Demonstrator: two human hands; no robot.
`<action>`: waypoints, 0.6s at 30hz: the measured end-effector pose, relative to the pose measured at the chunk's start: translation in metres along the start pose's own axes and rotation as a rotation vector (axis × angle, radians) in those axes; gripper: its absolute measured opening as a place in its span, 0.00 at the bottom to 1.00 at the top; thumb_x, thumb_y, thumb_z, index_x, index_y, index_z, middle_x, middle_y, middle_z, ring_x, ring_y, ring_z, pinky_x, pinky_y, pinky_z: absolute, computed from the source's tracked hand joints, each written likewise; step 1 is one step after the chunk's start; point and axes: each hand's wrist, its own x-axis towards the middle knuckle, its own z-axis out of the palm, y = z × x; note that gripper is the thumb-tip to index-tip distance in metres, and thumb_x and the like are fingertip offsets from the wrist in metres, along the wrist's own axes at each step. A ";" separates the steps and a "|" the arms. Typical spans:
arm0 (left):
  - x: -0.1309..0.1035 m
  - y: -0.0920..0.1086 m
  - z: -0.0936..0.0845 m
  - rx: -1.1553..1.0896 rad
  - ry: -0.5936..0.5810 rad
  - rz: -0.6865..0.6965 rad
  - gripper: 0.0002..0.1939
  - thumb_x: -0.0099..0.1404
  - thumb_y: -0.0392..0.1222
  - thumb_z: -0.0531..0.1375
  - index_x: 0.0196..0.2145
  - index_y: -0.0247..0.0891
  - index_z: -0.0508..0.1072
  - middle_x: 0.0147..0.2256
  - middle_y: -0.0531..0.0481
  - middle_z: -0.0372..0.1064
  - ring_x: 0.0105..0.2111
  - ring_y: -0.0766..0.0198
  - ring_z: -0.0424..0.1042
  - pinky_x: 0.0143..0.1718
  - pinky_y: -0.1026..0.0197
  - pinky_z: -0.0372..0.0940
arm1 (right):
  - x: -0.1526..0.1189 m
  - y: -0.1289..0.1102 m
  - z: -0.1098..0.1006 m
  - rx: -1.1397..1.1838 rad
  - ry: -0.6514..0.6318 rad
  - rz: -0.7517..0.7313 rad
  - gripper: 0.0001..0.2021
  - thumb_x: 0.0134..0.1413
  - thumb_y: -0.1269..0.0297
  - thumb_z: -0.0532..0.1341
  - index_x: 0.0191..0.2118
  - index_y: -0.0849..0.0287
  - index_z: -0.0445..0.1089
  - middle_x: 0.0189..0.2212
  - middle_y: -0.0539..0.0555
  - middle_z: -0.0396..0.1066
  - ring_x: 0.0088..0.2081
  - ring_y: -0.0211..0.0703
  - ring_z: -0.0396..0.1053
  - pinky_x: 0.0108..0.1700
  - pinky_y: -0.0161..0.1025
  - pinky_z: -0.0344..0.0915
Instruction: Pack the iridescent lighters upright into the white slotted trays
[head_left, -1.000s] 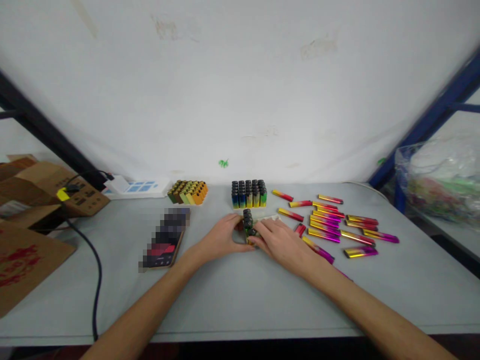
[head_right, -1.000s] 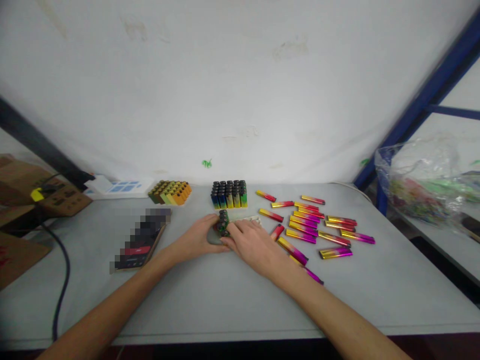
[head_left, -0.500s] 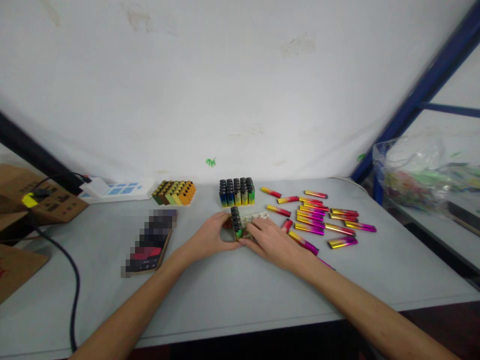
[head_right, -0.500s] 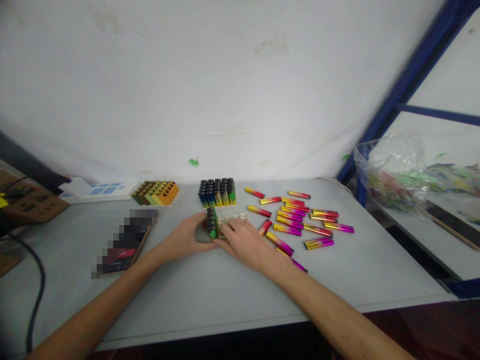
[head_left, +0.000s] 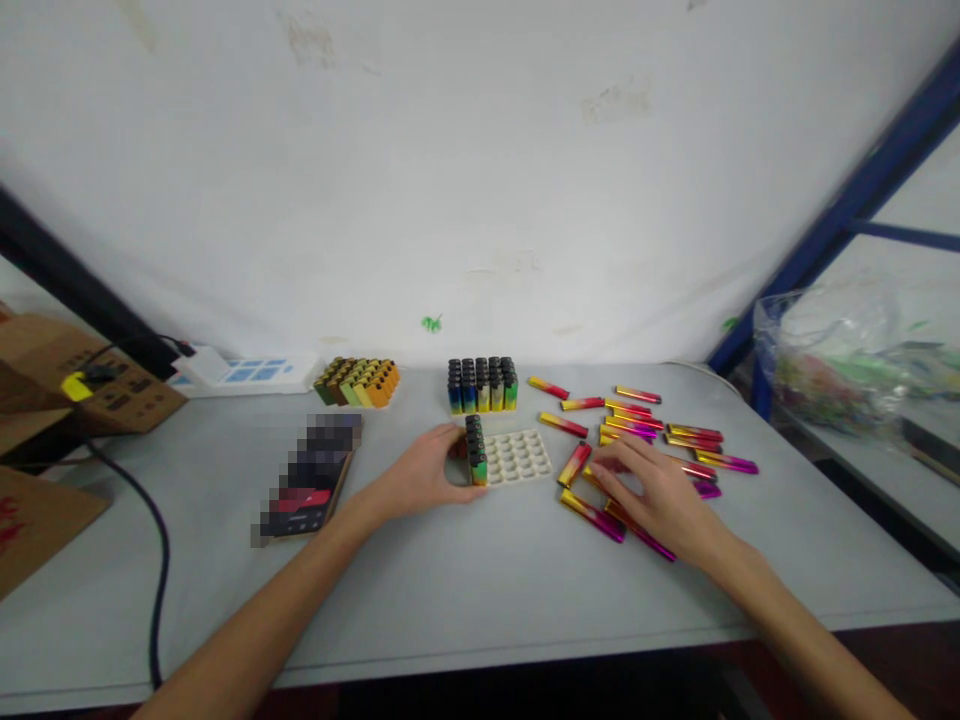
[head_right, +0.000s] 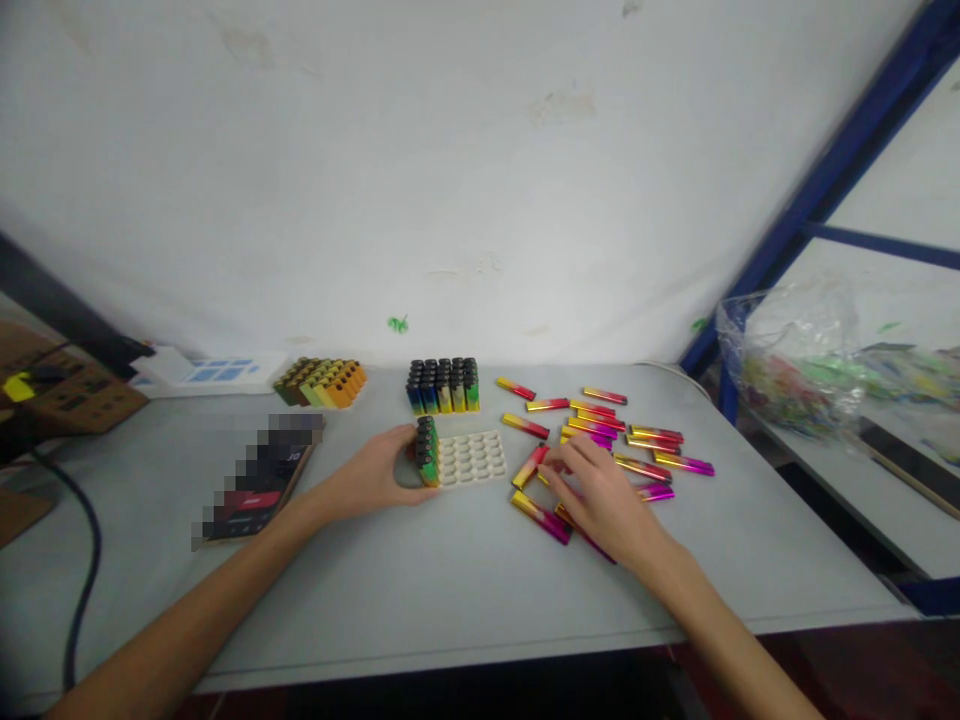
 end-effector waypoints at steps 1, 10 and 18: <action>0.000 0.000 0.000 0.001 -0.001 -0.002 0.22 0.54 0.53 0.71 0.38 0.37 0.71 0.39 0.45 0.74 0.38 0.52 0.73 0.41 0.54 0.68 | -0.009 0.007 -0.006 -0.007 0.004 0.033 0.07 0.72 0.61 0.57 0.45 0.55 0.72 0.44 0.58 0.74 0.46 0.50 0.73 0.50 0.48 0.71; 0.000 0.001 -0.002 0.003 -0.023 -0.016 0.23 0.54 0.53 0.72 0.39 0.37 0.71 0.40 0.45 0.74 0.39 0.52 0.73 0.42 0.54 0.69 | -0.069 0.005 0.001 0.034 -0.030 0.220 0.15 0.68 0.50 0.60 0.53 0.52 0.71 0.47 0.57 0.73 0.47 0.51 0.75 0.51 0.48 0.73; 0.000 0.000 -0.001 -0.012 -0.010 -0.009 0.23 0.54 0.54 0.71 0.40 0.36 0.72 0.40 0.45 0.74 0.38 0.51 0.73 0.41 0.54 0.68 | -0.058 0.012 0.013 -0.023 0.079 0.238 0.17 0.67 0.49 0.60 0.52 0.54 0.72 0.41 0.58 0.73 0.41 0.52 0.76 0.46 0.46 0.74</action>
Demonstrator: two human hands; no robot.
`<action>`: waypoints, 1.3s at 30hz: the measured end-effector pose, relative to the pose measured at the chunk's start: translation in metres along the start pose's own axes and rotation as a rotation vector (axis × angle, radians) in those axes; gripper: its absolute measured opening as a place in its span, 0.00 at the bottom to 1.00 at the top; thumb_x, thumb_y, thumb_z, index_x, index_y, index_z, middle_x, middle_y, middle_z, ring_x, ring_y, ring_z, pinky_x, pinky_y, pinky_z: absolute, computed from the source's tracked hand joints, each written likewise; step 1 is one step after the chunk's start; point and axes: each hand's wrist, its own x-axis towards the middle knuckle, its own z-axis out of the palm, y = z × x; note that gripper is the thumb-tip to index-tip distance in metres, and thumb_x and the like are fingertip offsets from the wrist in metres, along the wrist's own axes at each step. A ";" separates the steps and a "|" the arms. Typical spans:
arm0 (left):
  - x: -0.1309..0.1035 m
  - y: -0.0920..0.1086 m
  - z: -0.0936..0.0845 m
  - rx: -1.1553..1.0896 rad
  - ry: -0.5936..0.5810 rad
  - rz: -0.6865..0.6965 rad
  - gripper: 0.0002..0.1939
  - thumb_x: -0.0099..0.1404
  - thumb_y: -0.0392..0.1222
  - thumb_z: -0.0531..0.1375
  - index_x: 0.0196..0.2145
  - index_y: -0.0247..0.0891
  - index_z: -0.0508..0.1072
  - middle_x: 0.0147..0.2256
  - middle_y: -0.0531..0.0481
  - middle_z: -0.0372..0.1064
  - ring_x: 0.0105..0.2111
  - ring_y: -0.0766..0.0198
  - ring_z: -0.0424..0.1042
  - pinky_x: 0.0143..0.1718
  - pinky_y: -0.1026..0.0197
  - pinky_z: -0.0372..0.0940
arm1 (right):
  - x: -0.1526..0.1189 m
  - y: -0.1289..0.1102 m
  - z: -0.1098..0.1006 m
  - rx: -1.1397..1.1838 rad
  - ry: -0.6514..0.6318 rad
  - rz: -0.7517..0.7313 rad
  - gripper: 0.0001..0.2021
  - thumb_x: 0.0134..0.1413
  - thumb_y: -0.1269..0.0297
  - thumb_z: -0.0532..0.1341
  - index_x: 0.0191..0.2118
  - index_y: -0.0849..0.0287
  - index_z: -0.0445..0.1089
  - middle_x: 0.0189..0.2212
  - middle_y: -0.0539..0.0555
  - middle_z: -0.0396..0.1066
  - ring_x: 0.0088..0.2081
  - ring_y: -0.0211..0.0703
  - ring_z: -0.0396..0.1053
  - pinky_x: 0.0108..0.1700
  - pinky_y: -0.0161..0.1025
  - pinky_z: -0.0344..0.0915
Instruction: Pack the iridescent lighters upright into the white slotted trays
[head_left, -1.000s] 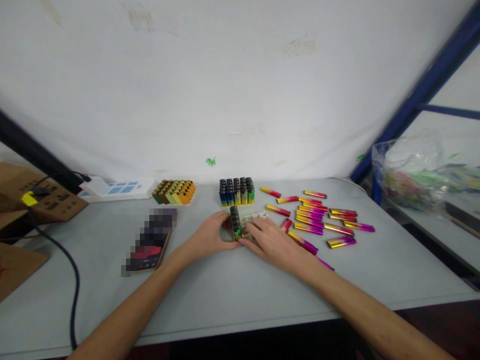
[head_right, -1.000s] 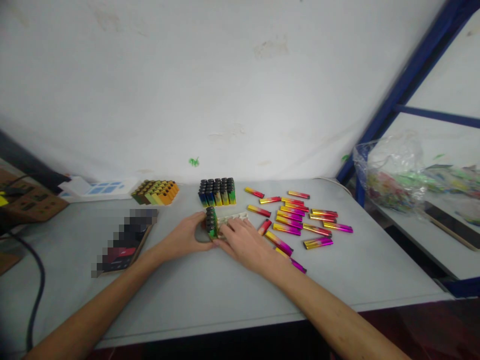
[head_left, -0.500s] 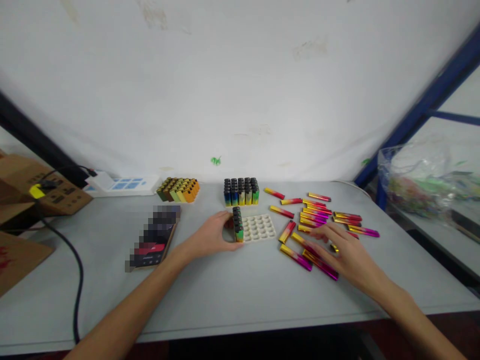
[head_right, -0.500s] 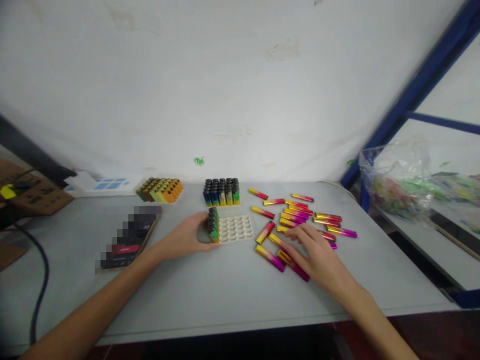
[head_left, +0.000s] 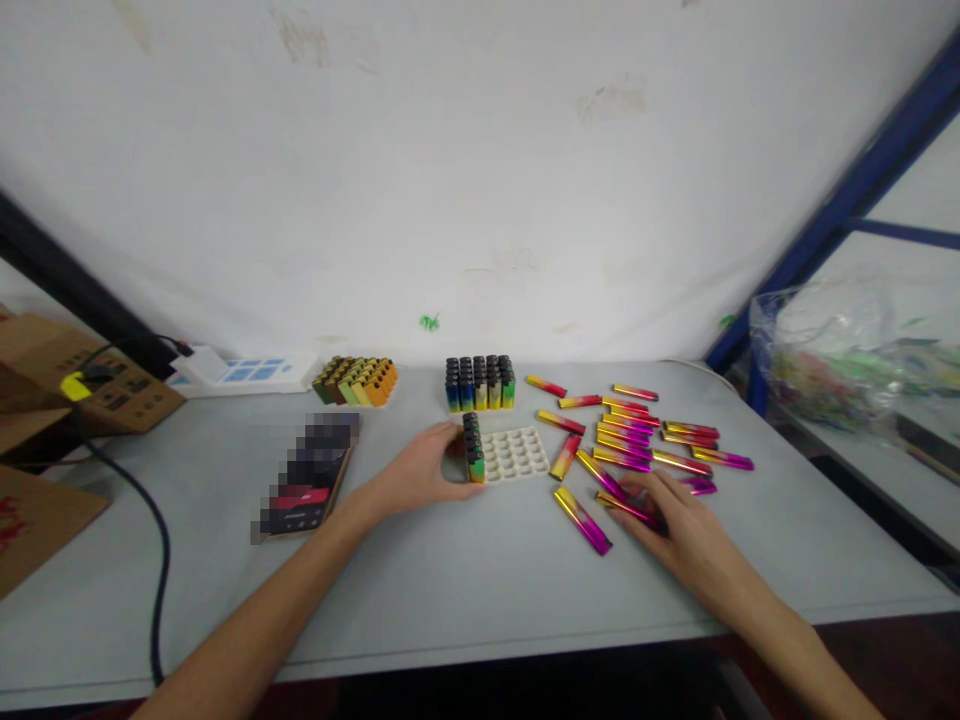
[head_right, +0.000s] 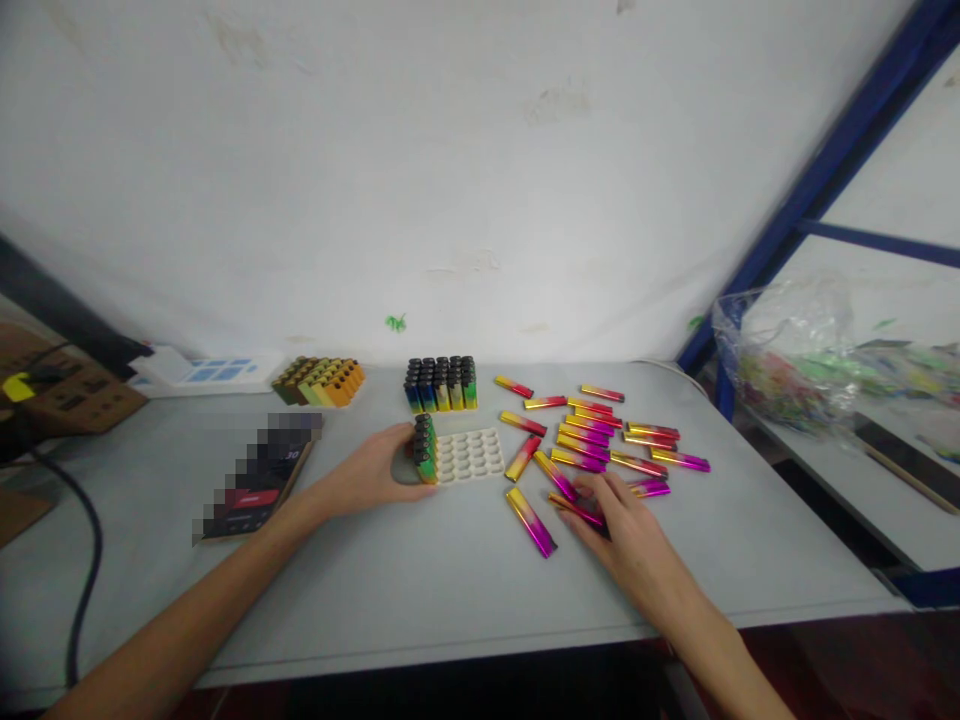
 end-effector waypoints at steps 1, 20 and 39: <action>0.000 0.000 0.000 0.000 0.001 -0.003 0.23 0.53 0.54 0.71 0.39 0.36 0.72 0.40 0.45 0.74 0.38 0.51 0.73 0.41 0.53 0.68 | 0.003 0.001 0.001 -0.010 0.000 -0.003 0.17 0.67 0.49 0.60 0.52 0.54 0.72 0.41 0.58 0.74 0.42 0.52 0.76 0.46 0.46 0.74; -0.001 -0.001 0.000 -0.007 -0.013 0.013 0.24 0.55 0.55 0.71 0.42 0.36 0.72 0.42 0.44 0.74 0.40 0.51 0.73 0.44 0.53 0.68 | 0.016 -0.004 0.005 -0.042 -0.008 -0.016 0.11 0.66 0.52 0.62 0.45 0.54 0.72 0.41 0.56 0.74 0.43 0.51 0.75 0.43 0.45 0.72; -0.001 0.000 0.000 -0.011 -0.008 0.004 0.24 0.55 0.54 0.71 0.43 0.36 0.73 0.42 0.43 0.75 0.40 0.49 0.74 0.43 0.52 0.69 | 0.100 -0.071 0.011 -0.264 -0.312 0.008 0.12 0.70 0.61 0.57 0.51 0.60 0.72 0.44 0.63 0.79 0.43 0.55 0.77 0.41 0.43 0.66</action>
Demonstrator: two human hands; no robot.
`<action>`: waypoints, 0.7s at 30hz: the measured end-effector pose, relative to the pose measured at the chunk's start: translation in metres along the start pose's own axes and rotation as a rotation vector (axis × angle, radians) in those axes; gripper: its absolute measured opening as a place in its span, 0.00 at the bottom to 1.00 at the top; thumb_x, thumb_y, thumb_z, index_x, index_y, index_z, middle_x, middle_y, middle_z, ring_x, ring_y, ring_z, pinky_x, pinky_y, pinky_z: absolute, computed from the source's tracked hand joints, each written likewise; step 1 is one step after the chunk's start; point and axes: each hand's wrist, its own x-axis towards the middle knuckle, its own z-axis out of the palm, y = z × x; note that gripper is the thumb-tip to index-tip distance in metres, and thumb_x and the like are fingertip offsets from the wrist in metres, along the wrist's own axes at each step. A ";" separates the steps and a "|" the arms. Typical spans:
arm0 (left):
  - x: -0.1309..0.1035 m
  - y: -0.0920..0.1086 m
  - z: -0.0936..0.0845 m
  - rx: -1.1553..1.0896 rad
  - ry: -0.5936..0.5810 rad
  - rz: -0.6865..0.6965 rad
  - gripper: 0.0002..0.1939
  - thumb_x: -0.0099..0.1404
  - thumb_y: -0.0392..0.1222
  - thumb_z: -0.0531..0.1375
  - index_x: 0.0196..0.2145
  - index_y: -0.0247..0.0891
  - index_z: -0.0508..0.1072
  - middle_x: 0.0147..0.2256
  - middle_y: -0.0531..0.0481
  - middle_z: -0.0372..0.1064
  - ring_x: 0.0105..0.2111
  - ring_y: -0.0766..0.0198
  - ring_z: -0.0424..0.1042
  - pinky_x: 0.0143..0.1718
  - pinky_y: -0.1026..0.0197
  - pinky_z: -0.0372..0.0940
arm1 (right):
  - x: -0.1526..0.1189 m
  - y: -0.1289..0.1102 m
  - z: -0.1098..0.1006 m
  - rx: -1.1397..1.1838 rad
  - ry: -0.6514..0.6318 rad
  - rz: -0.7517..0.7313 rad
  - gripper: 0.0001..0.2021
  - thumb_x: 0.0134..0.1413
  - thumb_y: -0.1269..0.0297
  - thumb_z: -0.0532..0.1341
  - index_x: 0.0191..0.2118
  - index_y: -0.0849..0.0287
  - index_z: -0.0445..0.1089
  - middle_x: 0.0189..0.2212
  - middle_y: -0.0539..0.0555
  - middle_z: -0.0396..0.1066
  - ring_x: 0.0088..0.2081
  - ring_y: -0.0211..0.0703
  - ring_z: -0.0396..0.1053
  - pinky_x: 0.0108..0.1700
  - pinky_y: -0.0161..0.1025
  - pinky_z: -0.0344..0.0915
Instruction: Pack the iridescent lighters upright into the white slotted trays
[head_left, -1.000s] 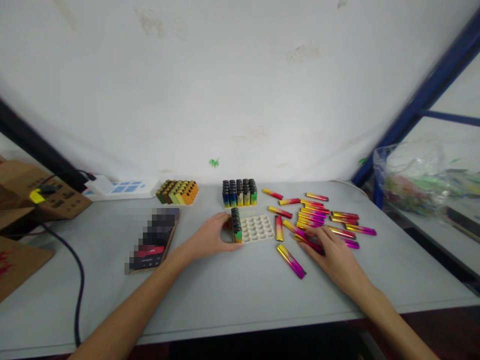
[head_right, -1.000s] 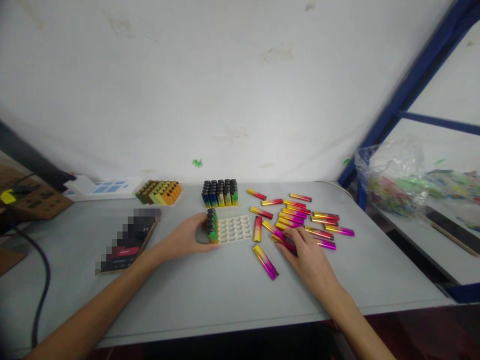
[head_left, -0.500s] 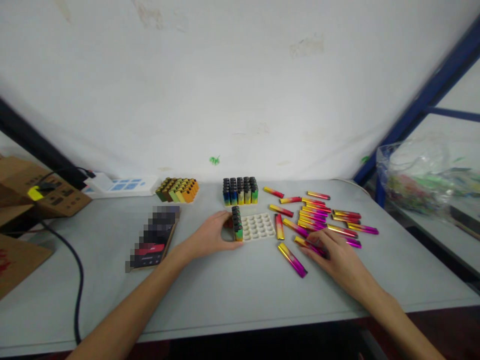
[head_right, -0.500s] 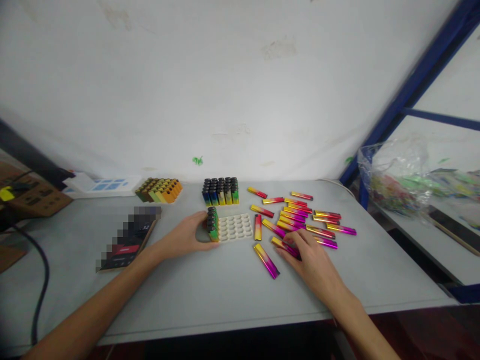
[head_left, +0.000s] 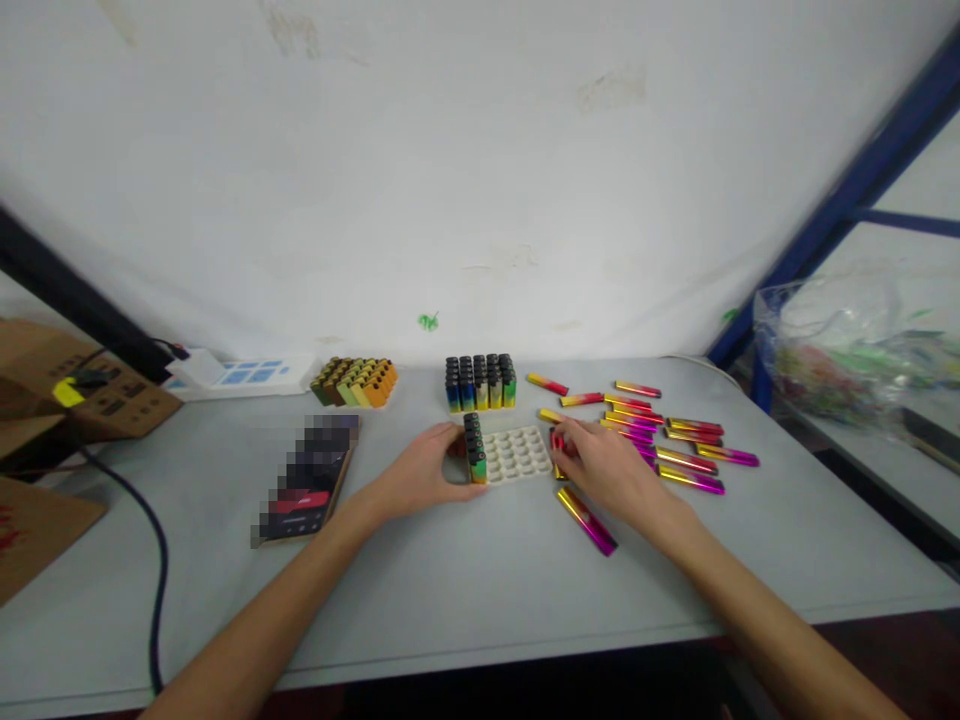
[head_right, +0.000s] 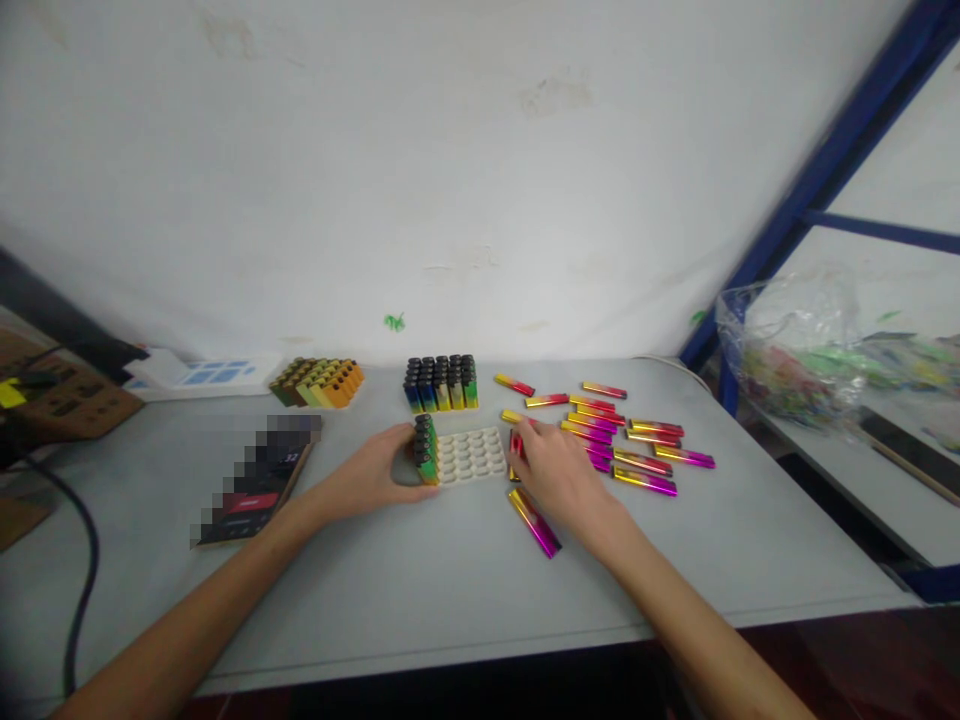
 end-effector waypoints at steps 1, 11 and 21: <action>0.000 0.000 0.000 -0.002 0.001 0.002 0.25 0.55 0.54 0.71 0.43 0.36 0.73 0.42 0.43 0.75 0.41 0.49 0.74 0.44 0.52 0.69 | 0.002 -0.006 0.001 -0.043 -0.012 0.026 0.12 0.71 0.61 0.56 0.52 0.61 0.71 0.45 0.64 0.79 0.44 0.56 0.77 0.41 0.43 0.65; -0.001 -0.001 0.001 -0.021 0.012 0.015 0.22 0.55 0.53 0.71 0.41 0.37 0.73 0.42 0.44 0.75 0.40 0.50 0.74 0.43 0.52 0.70 | 0.015 0.002 0.002 0.159 -0.023 -0.054 0.12 0.70 0.68 0.55 0.53 0.62 0.70 0.49 0.65 0.76 0.50 0.54 0.75 0.50 0.45 0.67; -0.001 -0.001 0.001 -0.022 0.010 -0.004 0.25 0.54 0.54 0.72 0.44 0.37 0.73 0.43 0.43 0.76 0.42 0.48 0.75 0.46 0.51 0.70 | 0.030 -0.006 -0.011 1.253 -0.220 -0.235 0.14 0.68 0.49 0.59 0.48 0.54 0.66 0.37 0.52 0.74 0.36 0.42 0.71 0.42 0.42 0.70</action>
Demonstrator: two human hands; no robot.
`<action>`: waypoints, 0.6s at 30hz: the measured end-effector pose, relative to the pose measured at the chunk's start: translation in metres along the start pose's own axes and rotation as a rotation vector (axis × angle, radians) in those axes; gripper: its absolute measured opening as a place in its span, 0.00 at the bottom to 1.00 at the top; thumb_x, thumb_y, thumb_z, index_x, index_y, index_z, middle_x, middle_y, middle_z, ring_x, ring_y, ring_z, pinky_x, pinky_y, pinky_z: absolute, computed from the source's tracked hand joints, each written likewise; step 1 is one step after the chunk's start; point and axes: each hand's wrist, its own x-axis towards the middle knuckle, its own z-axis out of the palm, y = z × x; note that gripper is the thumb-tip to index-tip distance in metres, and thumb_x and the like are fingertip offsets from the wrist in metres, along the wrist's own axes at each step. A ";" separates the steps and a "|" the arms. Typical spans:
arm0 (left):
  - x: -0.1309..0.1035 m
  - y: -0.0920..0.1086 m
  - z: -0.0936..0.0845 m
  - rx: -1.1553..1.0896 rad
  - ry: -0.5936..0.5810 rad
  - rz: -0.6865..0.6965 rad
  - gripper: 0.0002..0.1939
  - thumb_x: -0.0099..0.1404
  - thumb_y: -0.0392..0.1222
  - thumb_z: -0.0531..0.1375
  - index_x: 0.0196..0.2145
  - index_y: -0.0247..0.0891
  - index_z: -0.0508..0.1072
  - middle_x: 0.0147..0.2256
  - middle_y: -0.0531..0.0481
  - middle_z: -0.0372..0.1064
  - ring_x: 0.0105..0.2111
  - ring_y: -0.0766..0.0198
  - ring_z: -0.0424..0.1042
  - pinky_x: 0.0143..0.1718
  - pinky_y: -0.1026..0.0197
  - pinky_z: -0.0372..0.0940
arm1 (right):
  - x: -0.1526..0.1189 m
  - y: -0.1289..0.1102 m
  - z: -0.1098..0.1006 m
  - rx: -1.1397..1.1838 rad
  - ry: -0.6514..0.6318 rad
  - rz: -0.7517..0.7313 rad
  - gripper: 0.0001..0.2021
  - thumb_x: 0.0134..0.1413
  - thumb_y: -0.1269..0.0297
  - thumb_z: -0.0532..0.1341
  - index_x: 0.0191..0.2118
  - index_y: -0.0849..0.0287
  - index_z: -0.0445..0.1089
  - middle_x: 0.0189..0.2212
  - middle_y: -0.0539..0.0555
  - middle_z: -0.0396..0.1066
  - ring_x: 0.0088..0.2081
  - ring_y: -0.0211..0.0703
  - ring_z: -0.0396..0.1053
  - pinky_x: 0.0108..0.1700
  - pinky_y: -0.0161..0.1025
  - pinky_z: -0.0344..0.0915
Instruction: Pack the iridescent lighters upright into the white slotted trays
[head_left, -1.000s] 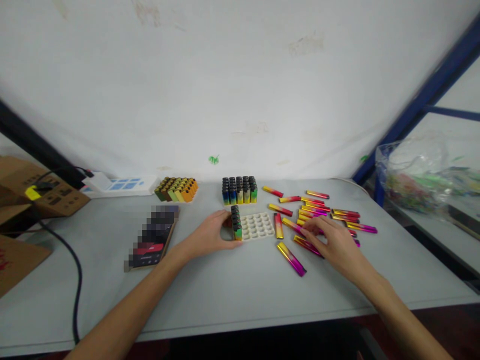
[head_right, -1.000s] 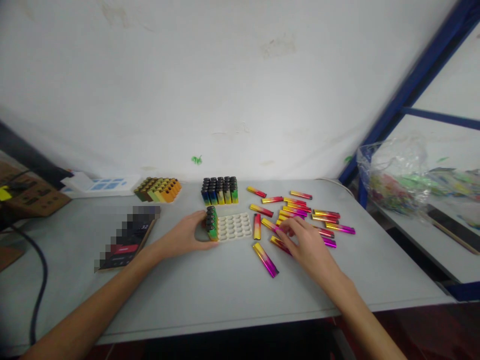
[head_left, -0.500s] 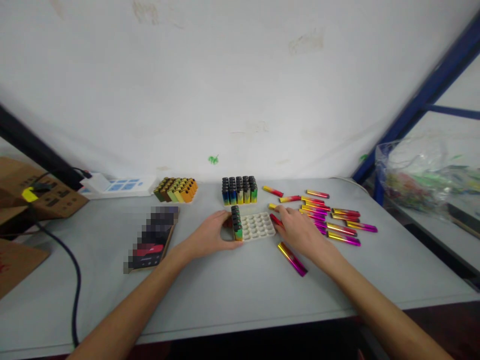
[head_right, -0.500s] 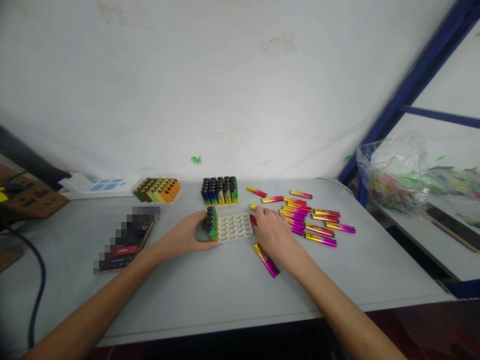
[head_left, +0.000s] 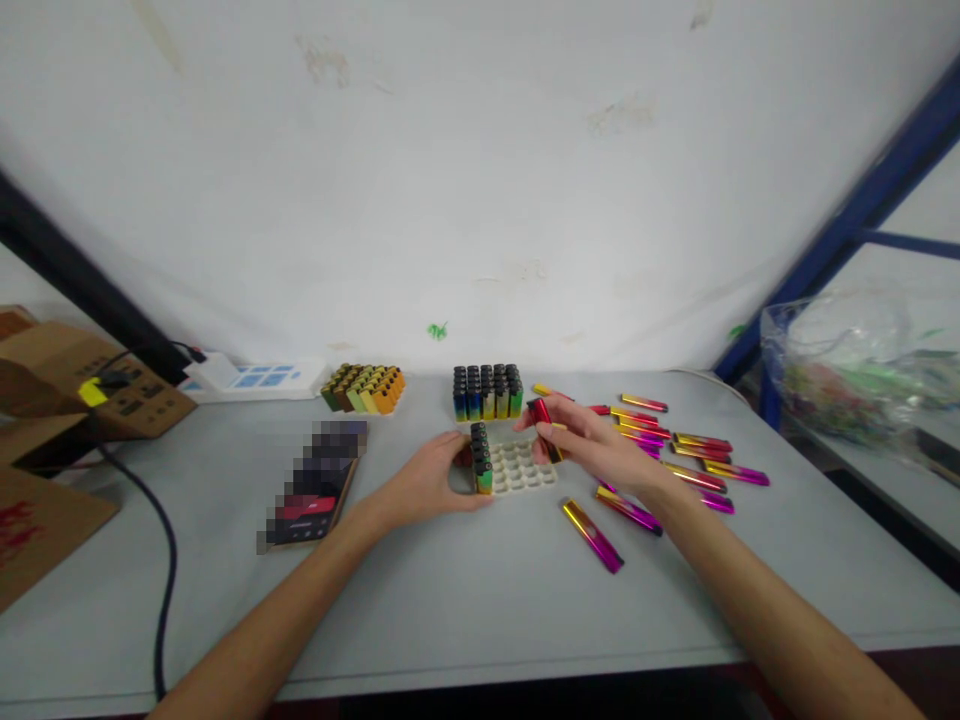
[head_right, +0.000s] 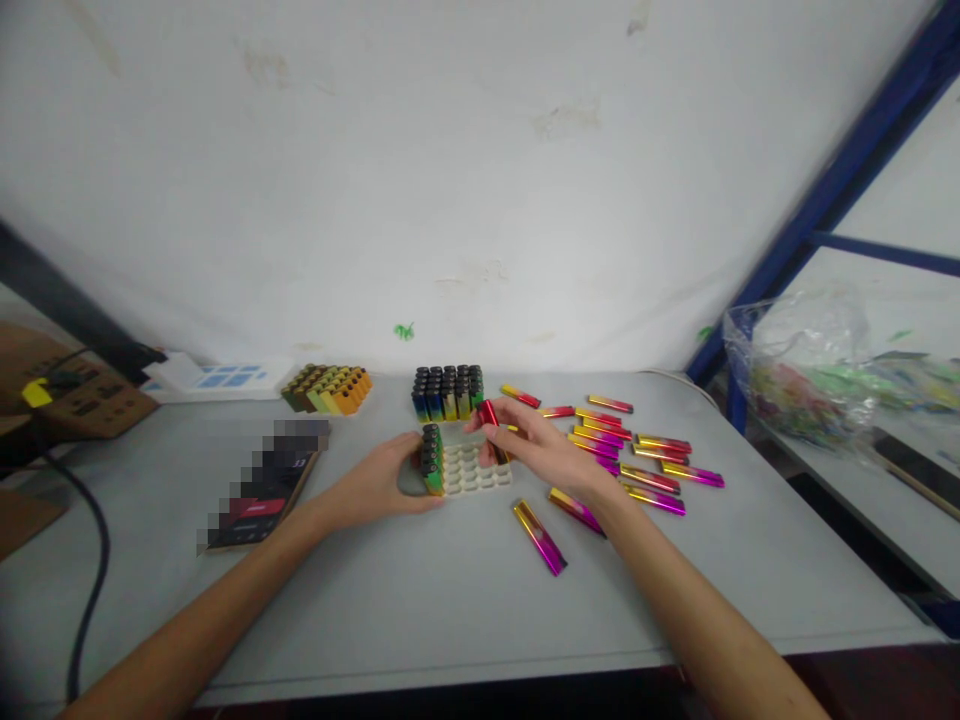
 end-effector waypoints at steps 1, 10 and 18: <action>0.000 0.000 0.000 -0.002 0.000 0.001 0.25 0.54 0.53 0.72 0.43 0.37 0.73 0.43 0.43 0.76 0.42 0.49 0.75 0.46 0.52 0.70 | 0.002 0.002 0.004 0.066 0.030 -0.003 0.15 0.67 0.47 0.59 0.47 0.53 0.64 0.36 0.51 0.73 0.32 0.39 0.68 0.37 0.39 0.68; 0.000 0.002 -0.001 -0.008 0.007 0.008 0.24 0.55 0.52 0.72 0.44 0.36 0.74 0.42 0.44 0.76 0.40 0.51 0.73 0.43 0.53 0.69 | 0.009 0.029 0.017 -0.042 0.479 0.051 0.27 0.59 0.34 0.58 0.27 0.54 0.60 0.19 0.43 0.51 0.19 0.34 0.47 0.21 0.35 0.44; 0.001 -0.002 0.000 0.024 0.001 0.018 0.24 0.54 0.55 0.72 0.41 0.36 0.73 0.40 0.45 0.75 0.39 0.51 0.73 0.42 0.54 0.69 | 0.008 0.038 0.013 -0.440 0.627 0.015 0.20 0.58 0.47 0.54 0.21 0.54 0.56 0.17 0.46 0.53 0.23 0.38 0.54 0.26 0.38 0.48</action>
